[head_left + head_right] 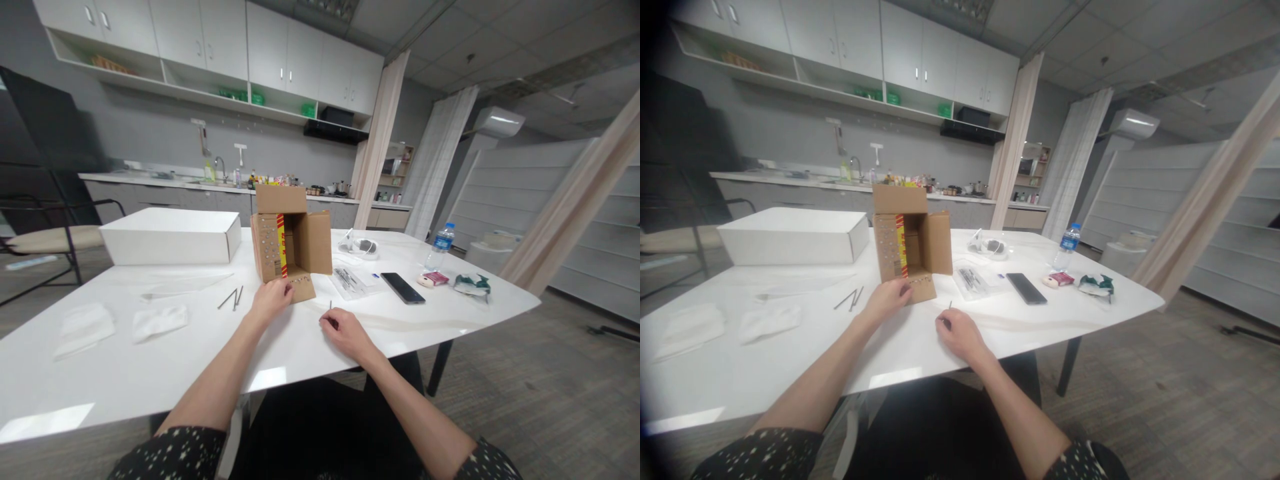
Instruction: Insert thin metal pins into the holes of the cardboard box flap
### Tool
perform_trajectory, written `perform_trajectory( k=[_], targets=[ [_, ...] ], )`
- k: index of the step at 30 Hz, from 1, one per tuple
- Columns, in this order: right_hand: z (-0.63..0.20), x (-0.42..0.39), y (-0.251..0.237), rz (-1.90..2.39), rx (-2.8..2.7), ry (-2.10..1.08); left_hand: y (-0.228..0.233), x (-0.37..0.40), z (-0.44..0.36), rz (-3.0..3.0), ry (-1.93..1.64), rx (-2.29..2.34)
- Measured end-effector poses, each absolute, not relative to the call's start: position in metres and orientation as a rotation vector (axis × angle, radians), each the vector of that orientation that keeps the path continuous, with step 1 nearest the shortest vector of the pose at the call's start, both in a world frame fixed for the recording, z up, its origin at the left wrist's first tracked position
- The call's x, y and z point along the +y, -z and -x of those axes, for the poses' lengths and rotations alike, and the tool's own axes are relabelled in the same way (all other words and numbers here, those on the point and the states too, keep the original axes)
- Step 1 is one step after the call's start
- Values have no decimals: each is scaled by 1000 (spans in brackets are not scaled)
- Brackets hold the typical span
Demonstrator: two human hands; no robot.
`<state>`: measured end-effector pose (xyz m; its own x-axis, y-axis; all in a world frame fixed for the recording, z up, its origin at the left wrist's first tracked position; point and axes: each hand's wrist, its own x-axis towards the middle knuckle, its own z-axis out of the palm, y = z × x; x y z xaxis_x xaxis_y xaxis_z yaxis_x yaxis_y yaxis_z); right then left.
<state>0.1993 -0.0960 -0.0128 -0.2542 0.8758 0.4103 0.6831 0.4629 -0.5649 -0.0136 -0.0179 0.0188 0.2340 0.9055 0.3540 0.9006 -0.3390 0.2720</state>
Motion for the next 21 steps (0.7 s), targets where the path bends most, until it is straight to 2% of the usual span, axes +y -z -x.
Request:
perform_trajectory(
  k=[21],
  targets=[
    [-199, -94, 14, 1298, -2019, -355, -12, -19, -7, -2658, -933, 1697]
  ],
)
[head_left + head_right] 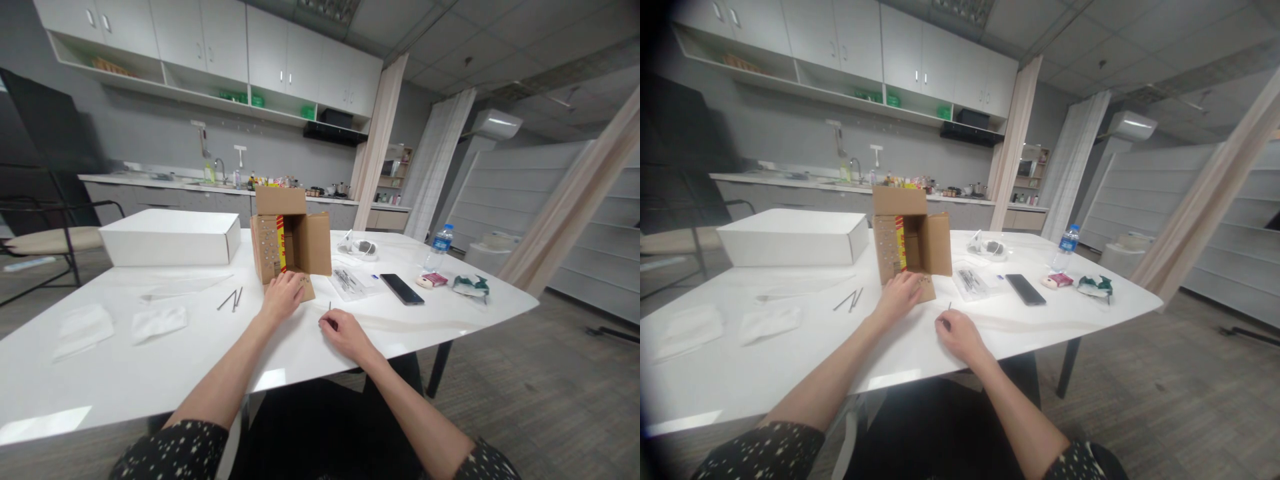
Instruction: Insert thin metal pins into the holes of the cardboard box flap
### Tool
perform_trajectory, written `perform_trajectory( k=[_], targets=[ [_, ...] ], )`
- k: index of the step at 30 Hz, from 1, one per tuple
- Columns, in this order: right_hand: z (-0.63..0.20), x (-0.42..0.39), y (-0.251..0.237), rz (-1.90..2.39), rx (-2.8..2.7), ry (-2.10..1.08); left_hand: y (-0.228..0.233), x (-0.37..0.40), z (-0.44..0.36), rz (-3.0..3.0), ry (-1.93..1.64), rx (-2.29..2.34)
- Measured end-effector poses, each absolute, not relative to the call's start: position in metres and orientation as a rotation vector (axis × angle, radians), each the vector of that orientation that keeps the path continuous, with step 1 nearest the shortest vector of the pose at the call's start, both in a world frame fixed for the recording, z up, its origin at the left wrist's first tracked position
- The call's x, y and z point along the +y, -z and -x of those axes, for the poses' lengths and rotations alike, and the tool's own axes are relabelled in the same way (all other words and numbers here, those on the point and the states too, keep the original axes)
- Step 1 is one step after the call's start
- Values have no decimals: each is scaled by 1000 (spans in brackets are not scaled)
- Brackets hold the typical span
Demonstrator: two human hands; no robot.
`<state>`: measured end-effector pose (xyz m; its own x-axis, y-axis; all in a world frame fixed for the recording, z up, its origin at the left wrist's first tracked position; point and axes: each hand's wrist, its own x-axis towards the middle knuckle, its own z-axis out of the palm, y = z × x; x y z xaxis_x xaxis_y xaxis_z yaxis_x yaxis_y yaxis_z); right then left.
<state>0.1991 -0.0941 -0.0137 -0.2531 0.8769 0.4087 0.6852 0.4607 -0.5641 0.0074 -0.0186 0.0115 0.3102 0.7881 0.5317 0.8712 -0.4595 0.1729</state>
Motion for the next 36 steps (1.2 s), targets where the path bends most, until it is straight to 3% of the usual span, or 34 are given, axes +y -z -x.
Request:
perform_trajectory(
  k=[36],
  targets=[
    [-199, -93, 15, 1285, -2008, -362, 6, -10, -20, 2261, 629, -1432]
  ],
)
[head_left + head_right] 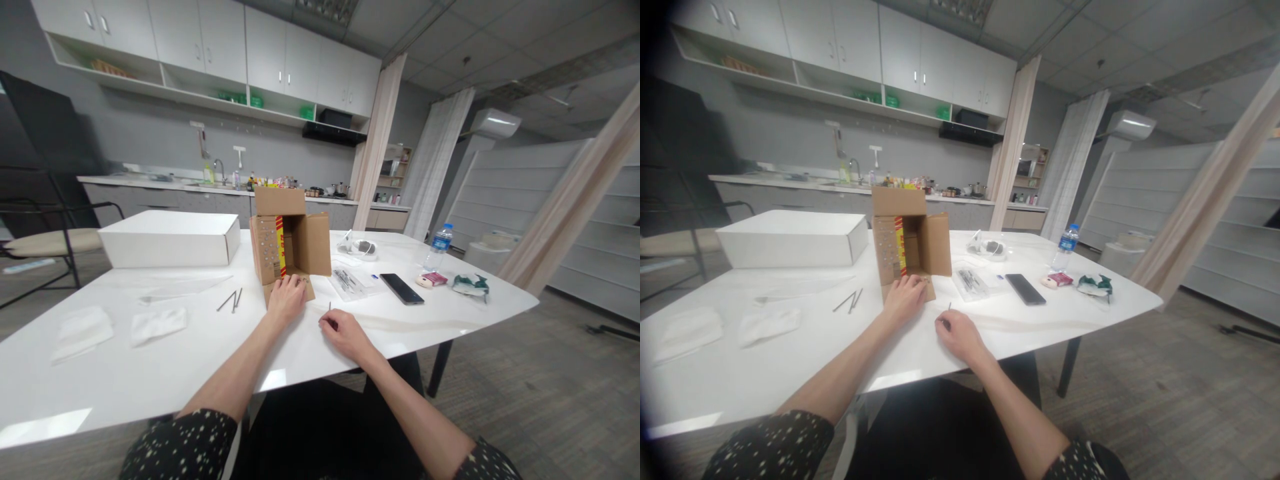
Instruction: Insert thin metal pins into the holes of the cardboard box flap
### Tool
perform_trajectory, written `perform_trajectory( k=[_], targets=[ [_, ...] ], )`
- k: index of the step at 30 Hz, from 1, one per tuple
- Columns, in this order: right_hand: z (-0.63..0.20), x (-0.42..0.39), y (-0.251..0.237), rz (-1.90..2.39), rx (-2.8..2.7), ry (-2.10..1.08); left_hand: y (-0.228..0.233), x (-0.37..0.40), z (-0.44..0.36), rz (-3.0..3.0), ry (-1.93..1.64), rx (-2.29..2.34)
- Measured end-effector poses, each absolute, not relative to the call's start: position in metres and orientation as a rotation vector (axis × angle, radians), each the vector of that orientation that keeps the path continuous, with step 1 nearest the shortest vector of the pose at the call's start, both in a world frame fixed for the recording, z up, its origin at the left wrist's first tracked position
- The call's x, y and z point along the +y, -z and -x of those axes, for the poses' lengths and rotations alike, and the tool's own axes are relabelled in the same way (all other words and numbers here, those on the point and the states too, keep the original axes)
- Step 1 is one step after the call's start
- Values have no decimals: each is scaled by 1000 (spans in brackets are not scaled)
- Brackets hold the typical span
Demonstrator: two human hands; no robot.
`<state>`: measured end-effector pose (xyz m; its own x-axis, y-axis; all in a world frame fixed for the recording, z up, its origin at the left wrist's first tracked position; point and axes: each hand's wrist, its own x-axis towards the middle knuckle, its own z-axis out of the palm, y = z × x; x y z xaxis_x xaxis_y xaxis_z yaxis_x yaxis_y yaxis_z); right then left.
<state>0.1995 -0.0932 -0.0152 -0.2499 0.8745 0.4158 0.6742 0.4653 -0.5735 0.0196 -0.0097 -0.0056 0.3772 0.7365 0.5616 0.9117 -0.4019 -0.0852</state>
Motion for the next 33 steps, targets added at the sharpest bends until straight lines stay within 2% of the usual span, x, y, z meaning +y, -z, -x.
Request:
perform_trajectory(
  k=[20, 33],
  targets=[
    [-200, -93, 15, 1293, -2011, -363, -8, 1, -13, 2281, 479, -1330],
    [-199, -96, 12, 1309, -2019, -363, -5, 12, -20, 2228, 535, -1340]
  ],
)
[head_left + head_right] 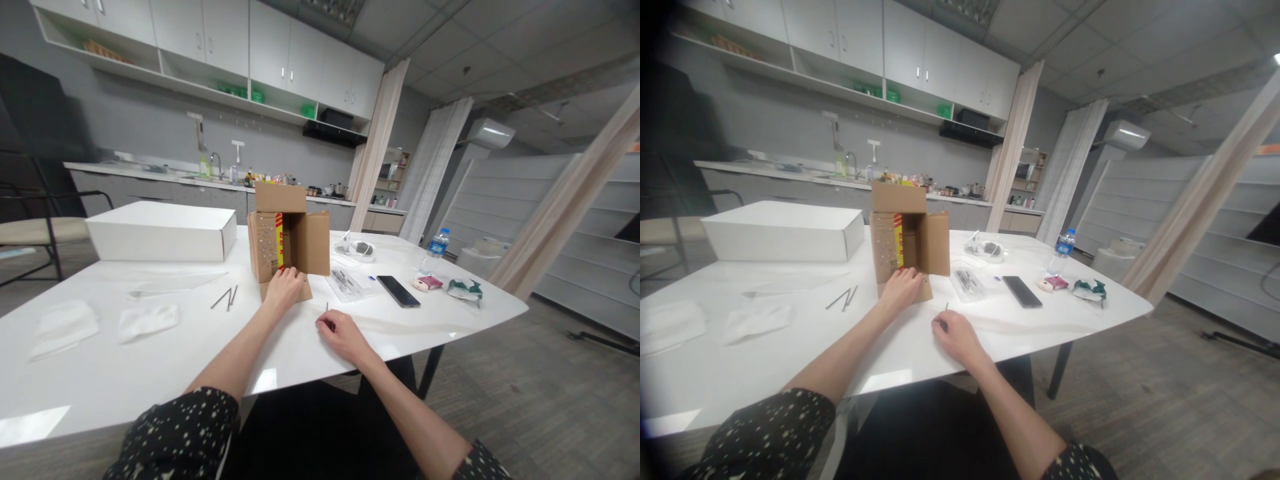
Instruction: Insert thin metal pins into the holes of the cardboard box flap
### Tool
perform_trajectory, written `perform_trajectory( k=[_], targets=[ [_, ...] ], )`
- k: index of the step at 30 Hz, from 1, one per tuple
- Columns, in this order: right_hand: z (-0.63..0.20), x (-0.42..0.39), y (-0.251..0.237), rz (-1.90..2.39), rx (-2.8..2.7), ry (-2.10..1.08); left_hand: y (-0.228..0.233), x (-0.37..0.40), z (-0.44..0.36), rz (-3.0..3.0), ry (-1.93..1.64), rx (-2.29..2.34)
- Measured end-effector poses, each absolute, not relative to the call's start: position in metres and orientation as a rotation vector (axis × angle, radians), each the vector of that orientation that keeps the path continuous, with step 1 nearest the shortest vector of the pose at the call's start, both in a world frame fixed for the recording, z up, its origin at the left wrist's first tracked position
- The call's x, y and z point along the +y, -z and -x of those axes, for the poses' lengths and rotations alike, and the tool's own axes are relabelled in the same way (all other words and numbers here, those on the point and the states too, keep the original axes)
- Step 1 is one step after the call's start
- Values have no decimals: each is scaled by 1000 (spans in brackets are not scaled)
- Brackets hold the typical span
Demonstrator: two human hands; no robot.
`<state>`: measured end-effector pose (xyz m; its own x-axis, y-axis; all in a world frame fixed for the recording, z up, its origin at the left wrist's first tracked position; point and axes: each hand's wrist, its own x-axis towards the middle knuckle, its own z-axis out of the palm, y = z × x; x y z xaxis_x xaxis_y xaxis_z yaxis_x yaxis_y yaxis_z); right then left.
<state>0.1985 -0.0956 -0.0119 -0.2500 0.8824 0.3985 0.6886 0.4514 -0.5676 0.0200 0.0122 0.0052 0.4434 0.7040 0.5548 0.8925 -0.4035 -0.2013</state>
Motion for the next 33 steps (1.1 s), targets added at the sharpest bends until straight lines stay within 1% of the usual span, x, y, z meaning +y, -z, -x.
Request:
perform_trajectory(
  k=[11, 16, 21, 26, 33],
  targets=[
    [-198, -96, 11, 1311, -2014, -363, -4, 9, -21, 2233, 663, -1473],
    [-199, -96, 11, 1296, -2007, -373, -6, 5, -20, 2220, 612, -1487],
    [-198, -97, 10, 1291, -2007, -372, -5, 7, -17, 2225, 677, -1498],
    [-199, -97, 10, 1304, -2007, -375, -3, 9, -14, 2207, 655, -1491],
    [-200, -95, 13, 1291, -2006, -371, -8, 8, -15, 2190, 829, -1470]
  ],
)
